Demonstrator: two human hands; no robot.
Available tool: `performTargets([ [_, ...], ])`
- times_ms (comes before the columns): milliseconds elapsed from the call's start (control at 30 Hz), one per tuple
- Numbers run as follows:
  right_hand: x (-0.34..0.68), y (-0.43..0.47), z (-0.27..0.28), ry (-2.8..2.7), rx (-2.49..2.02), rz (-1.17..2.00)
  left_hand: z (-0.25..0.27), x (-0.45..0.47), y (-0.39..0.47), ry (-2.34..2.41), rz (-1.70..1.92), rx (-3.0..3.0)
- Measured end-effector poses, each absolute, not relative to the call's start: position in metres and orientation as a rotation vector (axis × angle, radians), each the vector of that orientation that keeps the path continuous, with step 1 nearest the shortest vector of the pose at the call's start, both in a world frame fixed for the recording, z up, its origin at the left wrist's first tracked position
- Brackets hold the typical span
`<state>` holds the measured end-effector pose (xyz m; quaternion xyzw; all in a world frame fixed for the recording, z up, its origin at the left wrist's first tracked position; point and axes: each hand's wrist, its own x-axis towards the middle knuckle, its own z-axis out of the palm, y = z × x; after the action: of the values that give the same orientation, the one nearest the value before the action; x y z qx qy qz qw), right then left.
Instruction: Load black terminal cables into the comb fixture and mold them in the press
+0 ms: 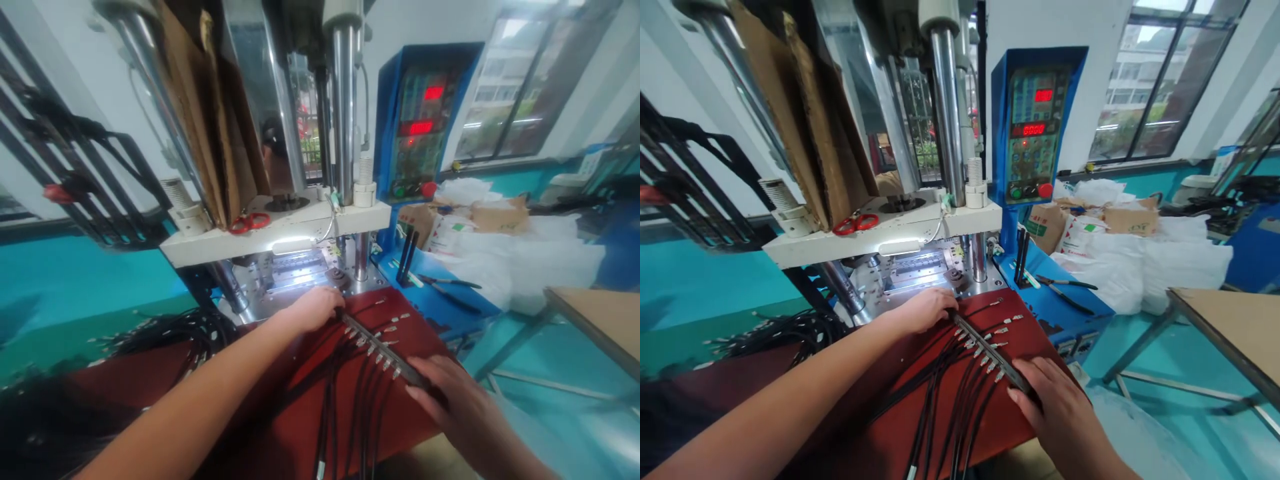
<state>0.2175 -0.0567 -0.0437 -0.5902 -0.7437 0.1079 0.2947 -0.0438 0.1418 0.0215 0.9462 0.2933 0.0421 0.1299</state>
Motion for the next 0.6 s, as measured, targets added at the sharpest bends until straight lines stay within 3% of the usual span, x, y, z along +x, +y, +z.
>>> performTargets([
  [333,0.192,0.067,0.04,-1.876,-1.445,0.664,0.058,-0.141,0.118,1.213,0.528,2.123],
  [600,0.094,0.21,0.023,-1.77,-1.452,0.526,0.02,-0.168,0.165,1.555,1.024,1.536],
])
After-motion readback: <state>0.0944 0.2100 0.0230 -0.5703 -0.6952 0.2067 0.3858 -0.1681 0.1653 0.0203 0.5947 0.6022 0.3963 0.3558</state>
